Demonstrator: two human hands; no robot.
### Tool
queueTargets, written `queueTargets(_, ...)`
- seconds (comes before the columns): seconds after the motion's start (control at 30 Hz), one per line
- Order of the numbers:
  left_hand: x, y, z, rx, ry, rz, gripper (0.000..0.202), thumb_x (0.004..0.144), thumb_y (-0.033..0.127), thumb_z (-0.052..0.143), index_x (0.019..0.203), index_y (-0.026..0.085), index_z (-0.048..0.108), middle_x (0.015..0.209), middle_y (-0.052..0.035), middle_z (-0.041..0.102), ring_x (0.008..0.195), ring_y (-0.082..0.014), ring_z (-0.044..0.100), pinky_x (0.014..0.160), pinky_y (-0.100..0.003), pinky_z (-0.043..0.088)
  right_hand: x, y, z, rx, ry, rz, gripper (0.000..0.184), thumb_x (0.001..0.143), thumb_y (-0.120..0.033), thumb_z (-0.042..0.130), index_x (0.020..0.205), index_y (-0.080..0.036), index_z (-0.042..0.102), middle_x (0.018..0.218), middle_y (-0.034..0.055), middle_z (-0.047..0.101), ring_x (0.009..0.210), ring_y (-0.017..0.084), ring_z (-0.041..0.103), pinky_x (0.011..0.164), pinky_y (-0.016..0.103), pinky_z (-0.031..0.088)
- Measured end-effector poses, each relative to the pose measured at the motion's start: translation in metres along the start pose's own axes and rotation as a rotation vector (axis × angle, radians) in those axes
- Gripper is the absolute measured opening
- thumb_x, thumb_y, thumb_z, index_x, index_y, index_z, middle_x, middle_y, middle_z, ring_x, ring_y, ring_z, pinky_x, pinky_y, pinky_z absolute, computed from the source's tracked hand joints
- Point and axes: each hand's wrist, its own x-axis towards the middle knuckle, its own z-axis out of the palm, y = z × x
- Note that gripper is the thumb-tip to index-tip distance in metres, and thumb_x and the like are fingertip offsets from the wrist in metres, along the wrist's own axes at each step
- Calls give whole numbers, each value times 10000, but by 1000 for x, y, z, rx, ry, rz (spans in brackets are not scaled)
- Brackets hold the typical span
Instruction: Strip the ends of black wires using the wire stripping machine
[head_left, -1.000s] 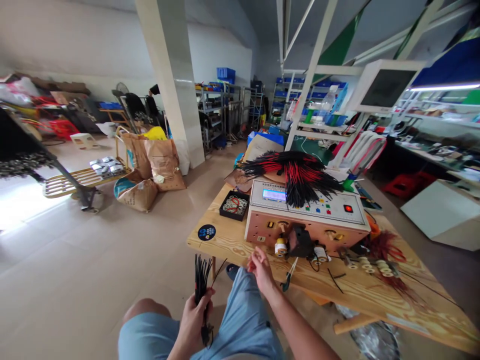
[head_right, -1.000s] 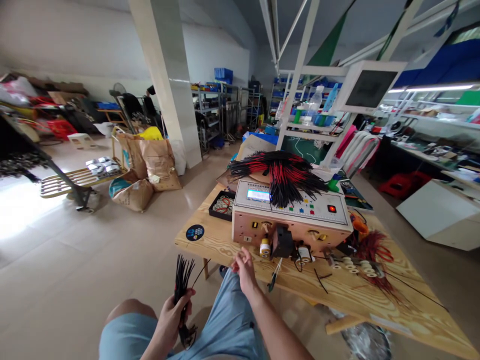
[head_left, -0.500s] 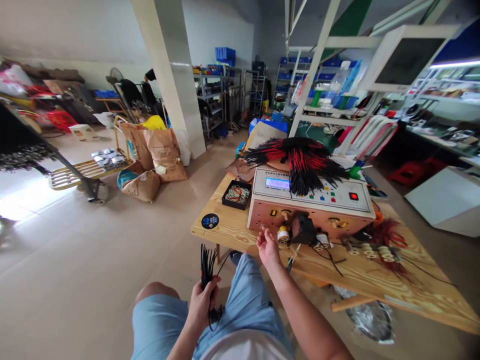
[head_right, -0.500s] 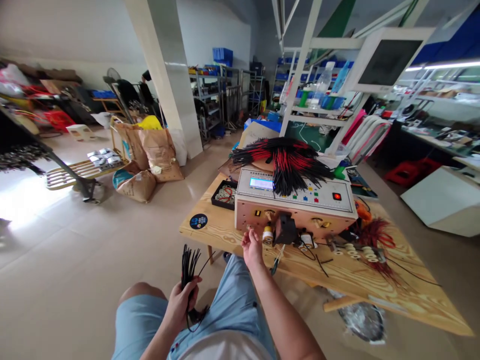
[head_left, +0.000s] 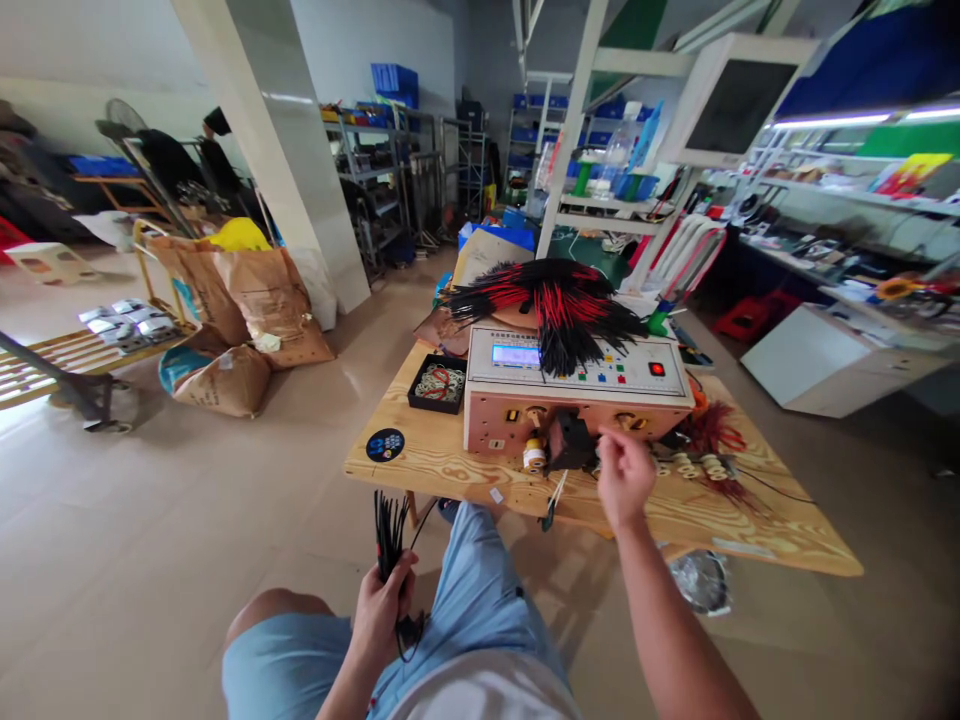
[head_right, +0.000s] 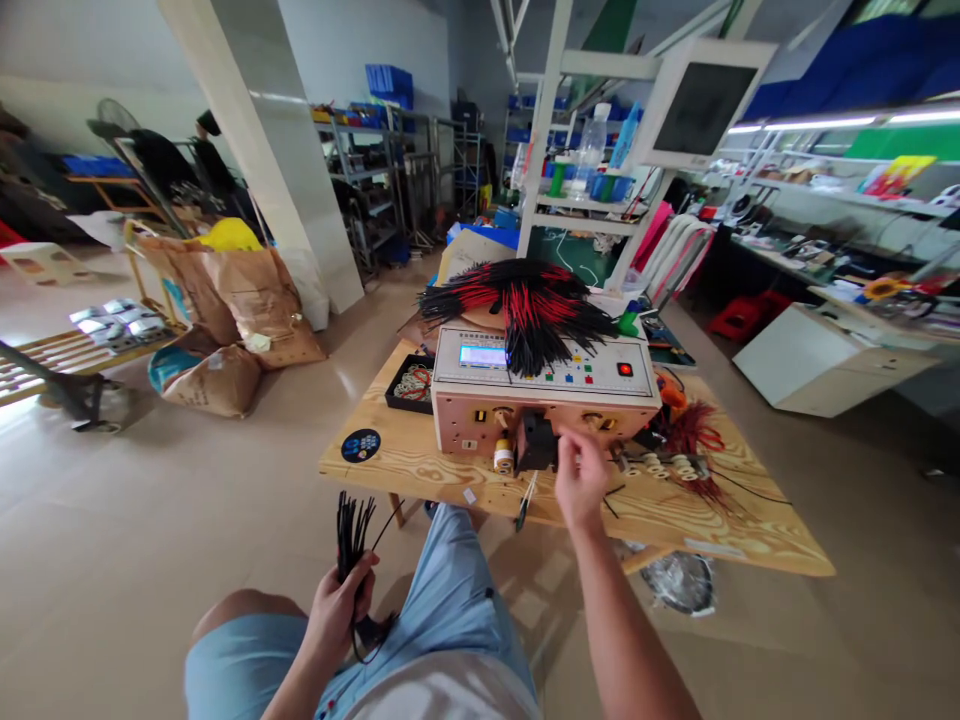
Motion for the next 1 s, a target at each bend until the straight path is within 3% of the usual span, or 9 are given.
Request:
queueTargets(0.07, 2, -2, 5, 2, -17, -6, 492, 673, 576, 810, 804, 145, 615, 491, 85, 435, 381, -49, 314, 350, -167, 220, 52, 10, -15, -182, 42, -118, 347, 979, -423, 510, 1128, -195, 727, 1041, 123, 688, 952, 256, 627, 899, 430, 508)
queueTargets(0.13, 4, -4, 8, 8, -29, -8, 489, 673, 574, 809, 808, 144, 619, 487, 87, 428, 379, -48, 312, 350, -166, 219, 88, 19, -18, -334, -41, -230, 363, 985, -380, 485, 1185, -193, 723, 1015, 123, 660, 950, 259, 596, 919, 438, 492)
queueTargets(0.23, 4, -5, 12, 24, -28, -8, 489, 659, 574, 812, 804, 145, 630, 483, 85, 428, 375, -47, 311, 349, -165, 220, 106, 25, -11, -532, -168, -356, 371, 977, -306, 466, 1230, -213, 720, 1046, 132, 608, 994, 282, 536, 962, 472, 450)
queueTargets(0.43, 0, -2, 15, 23, -1, -28, 493, 617, 575, 828, 772, 148, 637, 474, 83, 438, 354, -42, 313, 333, -166, 225, 99, 22, -4, -695, -251, -368, 439, 961, -225, 435, 1338, -253, 660, 1120, 133, 540, 1045, 310, 464, 971, 488, 407)
queueTargets(0.6, -3, 2, 19, 39, -10, -33, 468, 632, 551, 822, 782, 149, 636, 462, 88, 435, 353, -43, 319, 332, -163, 226, 105, 38, -26, -373, -303, -316, 417, 998, -354, 440, 1323, -217, 661, 1147, 132, 587, 1054, 277, 540, 965, 455, 457)
queueTargets(0.7, -4, 2, 18, 48, -9, -42, 474, 637, 552, 823, 787, 145, 630, 463, 86, 442, 355, -44, 321, 332, -165, 225, 89, 50, -44, -150, -145, -147, 465, 990, -458, 477, 1340, -188, 624, 1111, 130, 651, 955, 242, 615, 863, 407, 524)
queueTargets(0.8, -4, -1, 14, 44, -1, -54, 489, 636, 552, 834, 800, 140, 628, 477, 82, 460, 361, -43, 328, 335, -164, 232, 60, 61, -56, -95, 81, 24, 480, 943, -527, 543, 1227, -162, 670, 1031, 130, 690, 868, 233, 644, 790, 385, 541)
queueTargets(1.0, -1, -2, 8, 40, 20, -70, 504, 616, 559, 843, 800, 143, 629, 474, 87, 454, 359, -41, 331, 334, -162, 231, 9, 91, -64, -91, 193, 202, 412, 877, -486, 607, 1077, -138, 698, 938, 119, 701, 807, 225, 638, 760, 369, 518)
